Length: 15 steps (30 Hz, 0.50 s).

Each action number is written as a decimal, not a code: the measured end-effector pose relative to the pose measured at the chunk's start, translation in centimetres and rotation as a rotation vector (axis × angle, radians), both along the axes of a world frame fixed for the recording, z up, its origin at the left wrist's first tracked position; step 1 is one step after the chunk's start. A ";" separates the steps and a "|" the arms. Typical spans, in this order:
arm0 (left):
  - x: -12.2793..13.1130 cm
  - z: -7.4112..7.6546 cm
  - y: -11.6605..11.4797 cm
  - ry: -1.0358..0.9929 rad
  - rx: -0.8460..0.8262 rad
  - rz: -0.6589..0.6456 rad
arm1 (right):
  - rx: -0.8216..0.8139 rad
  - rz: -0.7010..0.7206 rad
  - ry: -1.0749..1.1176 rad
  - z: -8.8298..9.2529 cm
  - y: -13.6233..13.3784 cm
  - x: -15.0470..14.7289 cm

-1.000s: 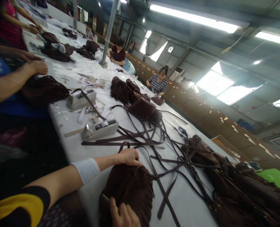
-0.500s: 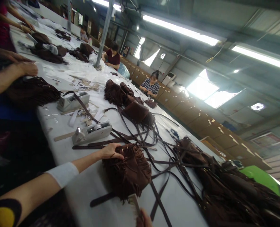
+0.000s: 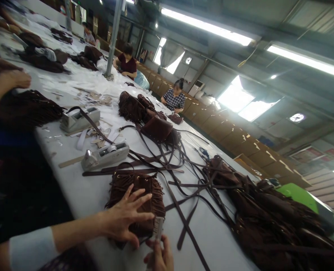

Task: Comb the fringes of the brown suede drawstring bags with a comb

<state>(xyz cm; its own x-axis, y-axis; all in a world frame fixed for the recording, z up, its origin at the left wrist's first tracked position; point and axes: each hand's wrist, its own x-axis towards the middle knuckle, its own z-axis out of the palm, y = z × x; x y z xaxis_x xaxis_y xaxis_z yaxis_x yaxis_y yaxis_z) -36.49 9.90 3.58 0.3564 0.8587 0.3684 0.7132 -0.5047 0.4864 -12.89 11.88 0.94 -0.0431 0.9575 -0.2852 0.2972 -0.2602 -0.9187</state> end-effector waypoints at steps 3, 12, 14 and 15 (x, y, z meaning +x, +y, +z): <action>2.0 -2.8 -1.6 0.008 -0.060 0.039 | -0.097 -0.003 0.050 -1.7 -0.7 -1.0; 4.1 -3.6 0.7 -0.160 -0.171 0.127 | 0.049 -0.004 -0.057 -1.4 5.1 -3.3; 3.9 -3.4 0.9 -0.100 -0.185 0.094 | 0.147 0.051 -0.167 -0.7 6.5 -4.0; 3.7 -3.5 0.7 -0.066 -0.180 0.085 | 0.187 0.078 -0.208 -0.4 7.0 -4.3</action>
<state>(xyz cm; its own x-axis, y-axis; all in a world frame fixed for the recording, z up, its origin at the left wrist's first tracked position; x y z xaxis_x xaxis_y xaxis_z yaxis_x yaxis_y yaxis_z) -32.81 10.62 0.07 0.2598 0.9387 0.2265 0.7129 -0.3447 0.6107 -17.21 18.87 0.51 -0.0779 0.9904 -0.1146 0.4969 -0.0611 -0.8657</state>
